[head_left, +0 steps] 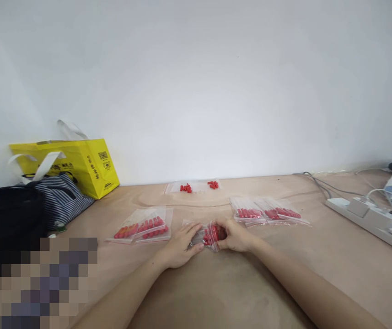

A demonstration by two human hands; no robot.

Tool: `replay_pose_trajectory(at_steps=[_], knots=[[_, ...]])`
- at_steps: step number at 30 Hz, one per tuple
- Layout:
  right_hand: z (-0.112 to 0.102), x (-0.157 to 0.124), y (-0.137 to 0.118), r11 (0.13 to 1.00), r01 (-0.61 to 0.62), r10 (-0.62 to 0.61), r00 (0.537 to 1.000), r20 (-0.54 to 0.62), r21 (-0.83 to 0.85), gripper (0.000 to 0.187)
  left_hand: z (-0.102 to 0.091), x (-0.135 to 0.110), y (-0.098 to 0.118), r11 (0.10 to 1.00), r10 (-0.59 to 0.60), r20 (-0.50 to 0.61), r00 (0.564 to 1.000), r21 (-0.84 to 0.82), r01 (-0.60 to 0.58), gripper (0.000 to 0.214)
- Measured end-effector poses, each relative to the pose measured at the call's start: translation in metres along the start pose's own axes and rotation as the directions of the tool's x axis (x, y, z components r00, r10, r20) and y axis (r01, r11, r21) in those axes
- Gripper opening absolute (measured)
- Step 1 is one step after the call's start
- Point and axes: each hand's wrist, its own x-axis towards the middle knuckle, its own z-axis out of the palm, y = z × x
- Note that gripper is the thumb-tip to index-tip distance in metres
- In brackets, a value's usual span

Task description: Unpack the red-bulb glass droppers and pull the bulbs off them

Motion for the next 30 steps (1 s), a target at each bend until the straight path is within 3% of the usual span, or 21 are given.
replay_pose_trajectory(at_steps=[9, 12, 17, 21, 30], knots=[[0.006, 0.006, 0.014, 0.968, -0.009, 0.019, 0.999, -0.037, 0.251, 0.021, 0.001, -0.001, 0.001, 0.998, -0.005, 0.008, 1.000, 0.070, 0.004, 0.059], [0.003, 0.004, 0.012, 0.979, -0.011, 0.022, 0.998, -0.050, 0.201, 0.020, 0.004, -0.002, -0.001, 0.996, 0.004, -0.006, 1.000, 0.085, -0.004, 0.060], [-0.002, -0.001, 0.007, 0.998, -0.012, 0.011, 1.000, -0.023, -0.060, 0.028, 0.007, -0.001, -0.003, 0.995, -0.008, 0.013, 1.000, 0.103, 0.007, 0.061], [-0.002, 0.002, 0.009, 0.994, -0.104, 0.103, 0.994, 0.030, 0.029, 0.033, 0.006, -0.001, -0.002, 0.992, -0.025, 0.039, 0.999, 0.127, 0.020, 0.056], [0.003, 0.007, 0.010, 0.972, -0.173, 0.183, 0.982, -0.051, 0.160, 0.025, 0.003, -0.001, 0.001, 0.989, -0.025, 0.046, 0.999, 0.149, 0.018, 0.053]])
